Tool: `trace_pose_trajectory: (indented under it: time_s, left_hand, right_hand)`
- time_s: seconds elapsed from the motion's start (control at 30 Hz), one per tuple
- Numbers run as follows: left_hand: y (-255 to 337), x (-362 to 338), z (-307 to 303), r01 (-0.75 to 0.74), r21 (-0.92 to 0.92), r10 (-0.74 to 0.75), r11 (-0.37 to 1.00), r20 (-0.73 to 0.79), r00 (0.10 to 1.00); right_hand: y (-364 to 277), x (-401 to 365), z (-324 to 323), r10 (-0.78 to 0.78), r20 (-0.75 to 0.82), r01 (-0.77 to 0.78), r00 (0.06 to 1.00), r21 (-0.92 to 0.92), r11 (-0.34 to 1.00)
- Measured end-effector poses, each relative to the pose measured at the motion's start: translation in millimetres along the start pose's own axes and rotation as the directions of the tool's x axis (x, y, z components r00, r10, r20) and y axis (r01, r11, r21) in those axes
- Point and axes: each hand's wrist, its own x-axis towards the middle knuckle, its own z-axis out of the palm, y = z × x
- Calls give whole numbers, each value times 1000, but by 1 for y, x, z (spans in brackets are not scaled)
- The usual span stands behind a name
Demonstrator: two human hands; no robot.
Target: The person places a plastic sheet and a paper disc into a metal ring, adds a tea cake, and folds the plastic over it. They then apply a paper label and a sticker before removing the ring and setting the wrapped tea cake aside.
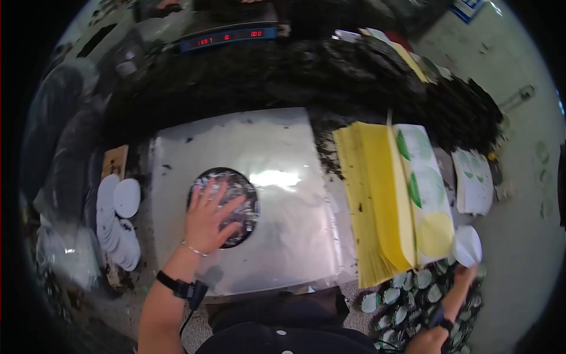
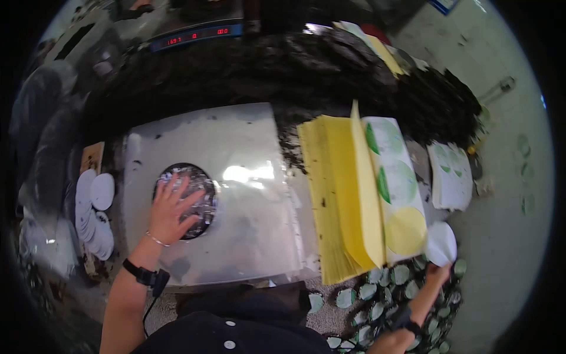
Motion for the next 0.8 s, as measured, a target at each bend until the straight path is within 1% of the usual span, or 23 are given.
trace_pose_trajectory:
  time_s: [0.03, 0.07, 0.1, 0.13, 0.17, 0.2, 0.23, 0.27, 0.3, 0.33, 0.37, 0.4, 0.43, 0.47, 0.5, 0.53, 0.57, 0.63, 0.67, 0.7, 0.73, 0.77, 0.8]
  left_hand:
    - [-3, 0, -4, -3, -64, 4, 998, 23, 1000]
    - [-5, -1, -7, 8, -95, -4, 995, 43, 999]
    - [-7, 0, -8, -14, -89, 16, 996, 29, 999]
    - [-9, -1, -8, -14, -111, 17, 994, 31, 999]
    - [-10, -1, -7, -19, -104, 22, 994, 27, 999]
    - [-11, -2, -6, -15, -84, 18, 996, 30, 999]
    - [-11, -1, -4, -19, -68, 21, 997, 29, 999]
    - [-12, -2, 0, -21, -55, 22, 998, 17, 1000]
    - [-12, -2, 0, -9, -56, 9, 998, -6, 1000]
    - [-13, 1, 2, 69, -247, -64, 967, 30, 997]
    - [-15, 2, 5, 151, -428, -128, 891, 82, 988]
    - [-17, -1, 9, 103, -300, -83, 948, 80, 993]
    - [-20, -2, 10, 113, -310, -91, 944, 84, 992]
    - [-21, -4, 8, 224, -598, -146, 770, 176, 974]
    - [-20, -5, 8, 250, -678, -145, 691, 208, 967]
    - [-19, -7, 8, 278, -749, -144, 602, 240, 960]
    - [-19, -8, 8, 306, -806, -142, 507, 273, 952]
    - [-21, -5, 9, 227, -644, -120, 730, 206, 971]
    - [-22, -4, 7, 69, -459, -98, 886, -38, 994]
    - [-28, -7, 8, 79, -463, -105, 883, -32, 994]
    - [-35, -15, 8, 10, -433, 15, 901, 53, 999]
    - [-45, -24, 5, -68, -404, 134, 912, 139, 981]
    - [-55, -34, -5, -219, -416, 249, 883, 18, 968]
  right_hand:
    - [-32, -34, 8, 2, 101, -12, 995, 97, 995]
    - [-46, -80, 45, -163, 235, 166, 958, 8, 986]
    - [-61, -185, 146, -135, 122, 132, 983, 36, 991]
    - [-58, -278, 232, -147, 144, 153, 979, -29, 988]
    - [-25, -326, 276, -197, 412, 215, 890, 1, 977]
    - [15, -374, 310, -203, 622, 309, 757, -67, 949]
    - [56, -421, 344, -196, 803, 427, 563, -80, 901]
    - [97, -468, 377, -176, 922, 524, 345, -33, 851]
    - [55, -543, 439, -129, 990, 827, -65, 126, 548]
    - [76, -569, 454, -65, 983, 863, -174, 183, 471]
    - [91, -584, 464, 15, 972, 869, -233, 201, 451]
    - [105, -594, 471, 89, 959, 933, -270, 238, 271]
    - [106, -596, 476, 103, 956, 933, -275, 239, 270]
    - [98, -598, 480, 177, 940, 931, -292, 236, 279]
    - [87, -599, 486, 253, 916, 930, -310, 236, 283]
    - [71, -600, 494, 333, 887, 936, -319, 240, 257]
    - [63, -601, 499, 347, 886, 940, -309, 228, 254]
    - [58, -603, 514, 310, 890, 941, -334, 297, 160]
    - [63, -612, 533, 136, 896, 880, -422, 369, 299]
    - [85, -617, 547, 90, 892, 848, -443, 384, 366]
    - [115, -615, 552, 119, 895, 879, -430, 385, 281]
    - [135, -614, 554, 140, 899, 902, -414, 386, 193]
    - [137, -614, 554, 141, 893, 896, -427, 397, 196]
